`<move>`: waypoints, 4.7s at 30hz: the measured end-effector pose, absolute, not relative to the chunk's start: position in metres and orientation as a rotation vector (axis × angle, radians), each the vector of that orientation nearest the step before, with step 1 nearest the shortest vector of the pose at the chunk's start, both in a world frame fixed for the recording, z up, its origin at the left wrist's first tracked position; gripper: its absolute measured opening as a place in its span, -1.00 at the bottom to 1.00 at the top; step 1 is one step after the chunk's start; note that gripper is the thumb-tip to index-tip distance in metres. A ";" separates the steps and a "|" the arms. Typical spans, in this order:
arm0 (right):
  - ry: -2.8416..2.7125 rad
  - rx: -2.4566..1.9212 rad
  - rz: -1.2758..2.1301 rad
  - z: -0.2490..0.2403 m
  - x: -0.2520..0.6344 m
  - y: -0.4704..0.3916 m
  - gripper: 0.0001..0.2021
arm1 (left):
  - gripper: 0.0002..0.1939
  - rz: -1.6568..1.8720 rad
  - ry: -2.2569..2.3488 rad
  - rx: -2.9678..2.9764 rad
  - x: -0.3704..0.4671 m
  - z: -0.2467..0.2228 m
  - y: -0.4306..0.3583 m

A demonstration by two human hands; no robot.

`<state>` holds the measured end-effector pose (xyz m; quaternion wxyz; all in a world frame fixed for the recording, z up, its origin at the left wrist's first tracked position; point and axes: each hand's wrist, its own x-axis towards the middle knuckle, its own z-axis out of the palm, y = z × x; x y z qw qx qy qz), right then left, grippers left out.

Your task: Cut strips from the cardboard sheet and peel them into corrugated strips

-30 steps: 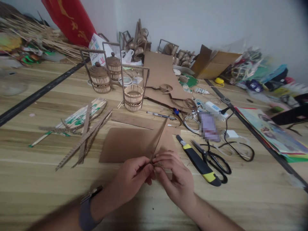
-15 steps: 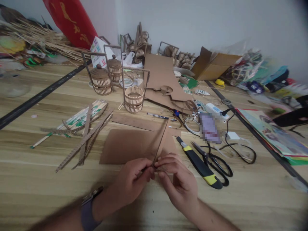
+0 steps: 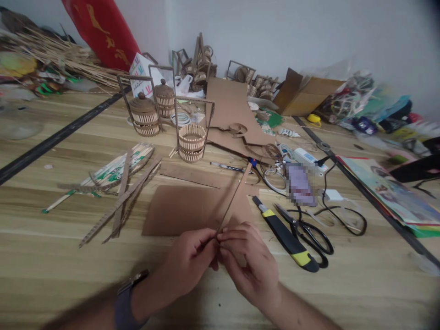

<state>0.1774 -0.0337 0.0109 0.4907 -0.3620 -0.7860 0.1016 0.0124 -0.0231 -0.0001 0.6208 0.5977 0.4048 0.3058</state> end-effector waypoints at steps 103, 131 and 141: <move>-1.539 -0.986 0.936 0.011 0.176 -0.035 -0.86 | -0.86 0.905 1.033 1.512 0.008 0.012 -0.021; -1.725 -1.076 0.682 0.010 0.174 -0.037 -0.90 | -0.84 0.638 1.030 1.260 0.008 0.015 -0.017; -1.545 -1.082 0.924 0.011 0.175 -0.035 -0.83 | -0.82 0.651 1.024 1.326 0.007 0.016 -0.020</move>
